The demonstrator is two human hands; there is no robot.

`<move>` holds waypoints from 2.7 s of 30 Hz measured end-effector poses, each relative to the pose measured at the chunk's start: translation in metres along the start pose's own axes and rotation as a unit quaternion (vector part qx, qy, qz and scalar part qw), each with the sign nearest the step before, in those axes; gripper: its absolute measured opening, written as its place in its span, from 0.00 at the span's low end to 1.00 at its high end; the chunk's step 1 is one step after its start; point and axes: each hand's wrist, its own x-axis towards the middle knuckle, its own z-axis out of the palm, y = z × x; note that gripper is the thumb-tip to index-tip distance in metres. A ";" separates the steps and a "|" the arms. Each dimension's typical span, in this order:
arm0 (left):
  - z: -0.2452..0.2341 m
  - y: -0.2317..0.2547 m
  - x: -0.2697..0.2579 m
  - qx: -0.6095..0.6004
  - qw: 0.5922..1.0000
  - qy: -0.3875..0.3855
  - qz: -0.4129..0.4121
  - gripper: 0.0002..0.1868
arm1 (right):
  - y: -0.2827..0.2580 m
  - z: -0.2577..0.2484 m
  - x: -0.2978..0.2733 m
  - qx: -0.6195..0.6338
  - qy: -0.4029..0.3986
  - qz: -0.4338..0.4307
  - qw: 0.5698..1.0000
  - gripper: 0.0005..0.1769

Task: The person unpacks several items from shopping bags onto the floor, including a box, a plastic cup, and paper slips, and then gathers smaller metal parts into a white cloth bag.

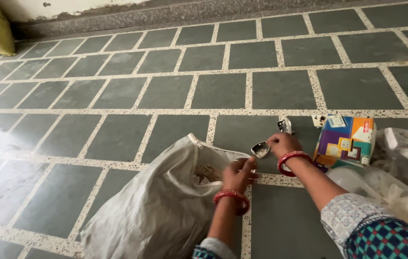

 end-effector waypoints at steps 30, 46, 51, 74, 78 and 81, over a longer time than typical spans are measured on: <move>0.112 -0.070 0.102 -0.215 0.964 0.156 -0.012 0.33 | 0.056 0.026 0.063 0.052 -0.139 0.030 0.989 0.17; -0.037 0.009 0.030 -0.227 0.949 0.195 0.097 0.28 | -0.091 0.017 0.004 0.307 -0.252 0.040 0.917 0.18; -0.074 -0.001 0.007 -0.219 0.953 0.210 0.004 0.27 | -0.101 0.061 -0.006 0.336 -0.346 0.038 0.875 0.18; 0.095 -0.055 0.079 -0.195 0.979 0.014 -0.061 0.21 | 0.034 -0.049 0.044 0.138 -0.113 0.122 0.976 0.15; 0.112 -0.083 0.092 -0.224 0.968 0.032 -0.106 0.22 | 0.053 -0.049 0.048 0.055 -0.116 0.120 0.984 0.18; 0.121 -0.105 0.102 -0.264 0.960 0.024 -0.093 0.22 | 0.077 -0.040 0.059 -0.001 -0.125 0.083 0.989 0.25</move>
